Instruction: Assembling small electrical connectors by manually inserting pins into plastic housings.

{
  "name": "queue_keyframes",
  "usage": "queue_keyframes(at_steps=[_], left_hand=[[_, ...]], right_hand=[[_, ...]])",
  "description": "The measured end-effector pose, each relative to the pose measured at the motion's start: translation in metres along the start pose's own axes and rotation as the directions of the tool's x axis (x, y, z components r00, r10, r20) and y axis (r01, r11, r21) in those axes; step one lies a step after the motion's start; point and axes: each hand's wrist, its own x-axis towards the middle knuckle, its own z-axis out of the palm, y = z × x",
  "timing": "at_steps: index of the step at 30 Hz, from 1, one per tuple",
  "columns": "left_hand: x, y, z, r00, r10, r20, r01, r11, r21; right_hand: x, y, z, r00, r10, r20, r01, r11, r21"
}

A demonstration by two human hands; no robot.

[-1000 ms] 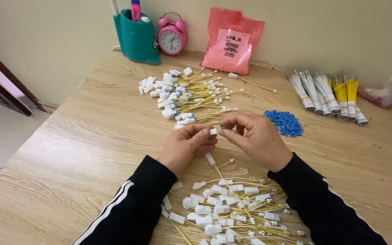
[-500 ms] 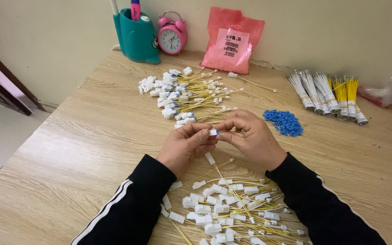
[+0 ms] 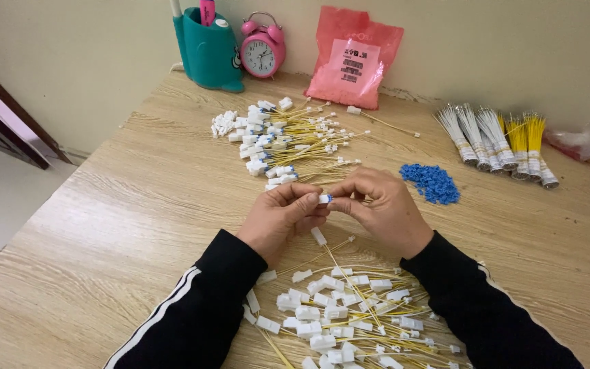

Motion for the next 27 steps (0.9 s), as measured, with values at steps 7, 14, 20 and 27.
queue_keyframes(at_steps=[7, 14, 20, 27], left_hand=[[0.001, -0.001, 0.000, 0.999, 0.031, 0.019, -0.031, 0.999, 0.028], [0.000, 0.003, 0.002, 0.999, 0.047, 0.021, -0.049, 0.994, 0.094], [0.014, 0.010, -0.008, 0.993, 0.117, -0.034, -0.104, 0.962, 0.254], [0.027, 0.017, -0.030, 0.917, 0.347, -0.198, -0.094, 0.670, 0.737]], right_hand=[[0.000, -0.008, 0.001, 1.000, -0.016, -0.011, 0.016, 0.998, 0.060], [-0.001, -0.003, 0.001, 0.999, -0.038, -0.017, 0.039, 0.999, 0.029], [-0.001, -0.005, -0.001, 0.982, -0.187, -0.007, 0.176, 0.934, -0.312], [-0.002, -0.041, 0.008, 0.797, 0.434, 0.420, -0.057, 0.746, -0.663]])
